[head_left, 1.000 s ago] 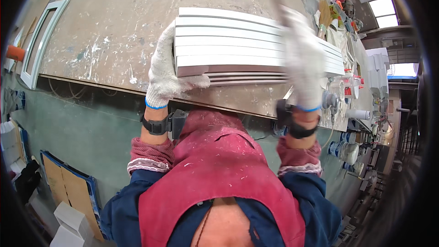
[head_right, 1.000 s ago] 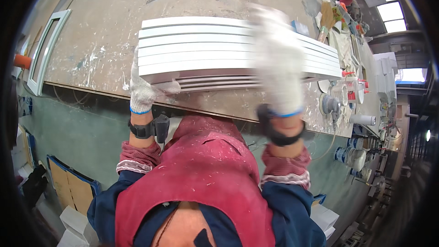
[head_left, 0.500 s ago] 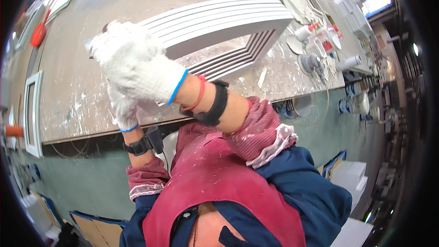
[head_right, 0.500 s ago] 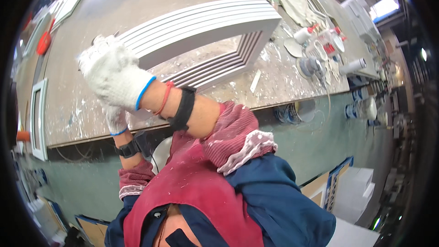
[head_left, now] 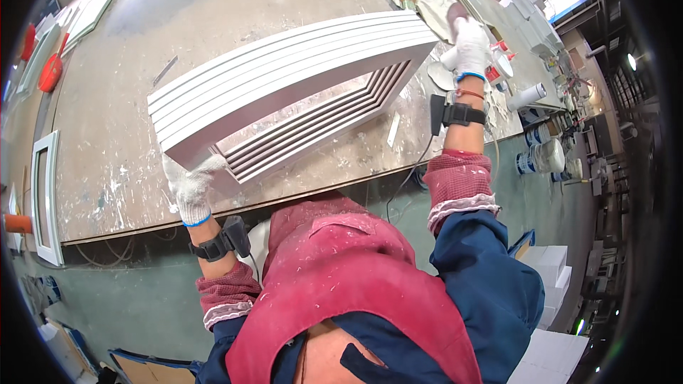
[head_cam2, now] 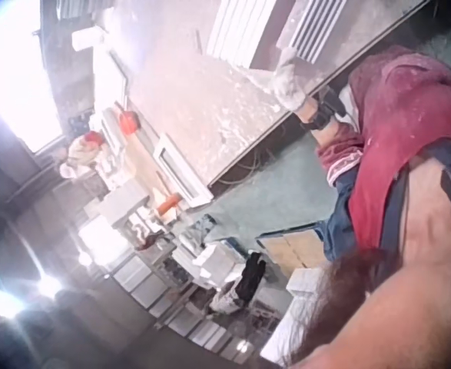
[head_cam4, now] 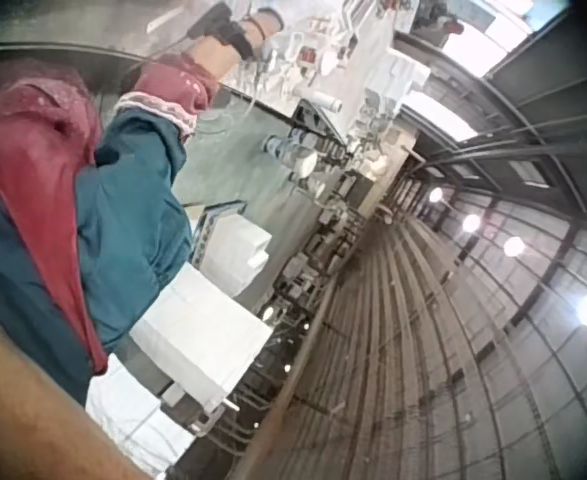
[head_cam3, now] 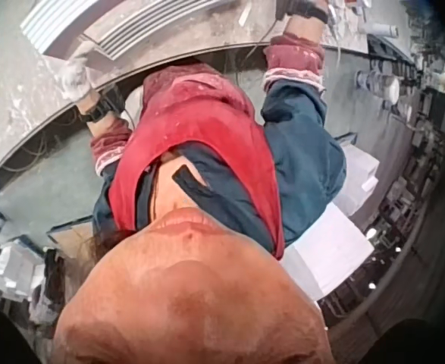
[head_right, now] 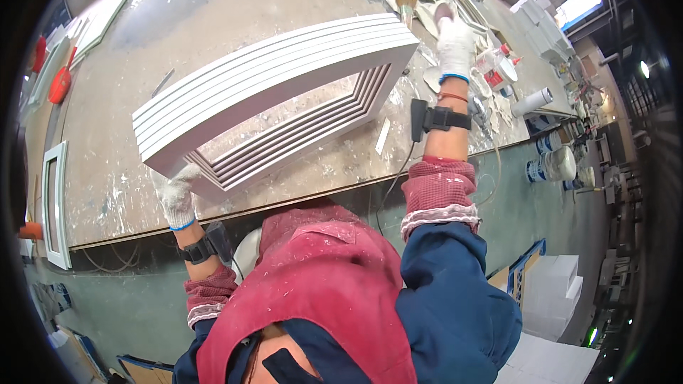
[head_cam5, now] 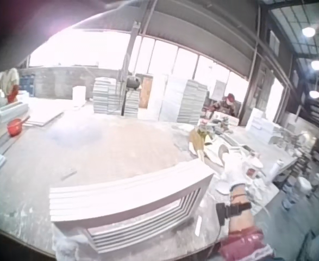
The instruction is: The person picks up a stack of frames, places them on a workbench, and sands the edges and corners of the frames using sandpaper. They handle the frames individually and as a stack to reach different sides before setting them back down.
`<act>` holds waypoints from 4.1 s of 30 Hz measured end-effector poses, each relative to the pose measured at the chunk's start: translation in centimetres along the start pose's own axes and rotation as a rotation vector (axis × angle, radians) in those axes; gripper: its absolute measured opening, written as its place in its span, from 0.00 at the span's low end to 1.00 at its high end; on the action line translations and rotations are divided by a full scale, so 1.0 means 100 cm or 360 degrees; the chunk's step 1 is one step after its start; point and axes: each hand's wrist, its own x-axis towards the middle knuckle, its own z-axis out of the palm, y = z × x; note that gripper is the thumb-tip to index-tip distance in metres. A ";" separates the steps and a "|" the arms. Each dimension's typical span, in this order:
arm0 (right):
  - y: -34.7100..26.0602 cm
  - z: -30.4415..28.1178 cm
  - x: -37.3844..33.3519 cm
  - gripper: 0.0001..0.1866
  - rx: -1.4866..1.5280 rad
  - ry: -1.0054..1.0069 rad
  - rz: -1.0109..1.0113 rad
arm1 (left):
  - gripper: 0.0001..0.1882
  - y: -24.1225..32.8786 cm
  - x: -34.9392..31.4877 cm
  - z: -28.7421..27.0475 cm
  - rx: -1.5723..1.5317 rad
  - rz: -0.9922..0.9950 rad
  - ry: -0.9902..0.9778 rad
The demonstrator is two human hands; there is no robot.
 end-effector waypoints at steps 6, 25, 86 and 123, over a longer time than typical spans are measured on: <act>-0.034 -0.040 -0.025 0.19 0.1137 0.0150 0.0105 | 0.19 0.022 0.001 0.002 -0.0167 -0.0046 0.0042; -0.046 -0.090 -0.134 0.21 0.0396 -0.0122 -0.0209 | 0.18 0.085 -0.026 0.016 -0.0552 -0.0348 0.0093; -0.123 -0.125 -0.238 0.19 0.0208 -0.0019 -0.0425 | 0.28 0.073 -0.072 0.019 -0.0629 0.0625 0.0138; -0.088 -0.137 -0.217 0.17 0.0442 -0.0280 -0.0349 | 0.33 0.076 -0.065 0.019 -0.0431 0.0766 0.0178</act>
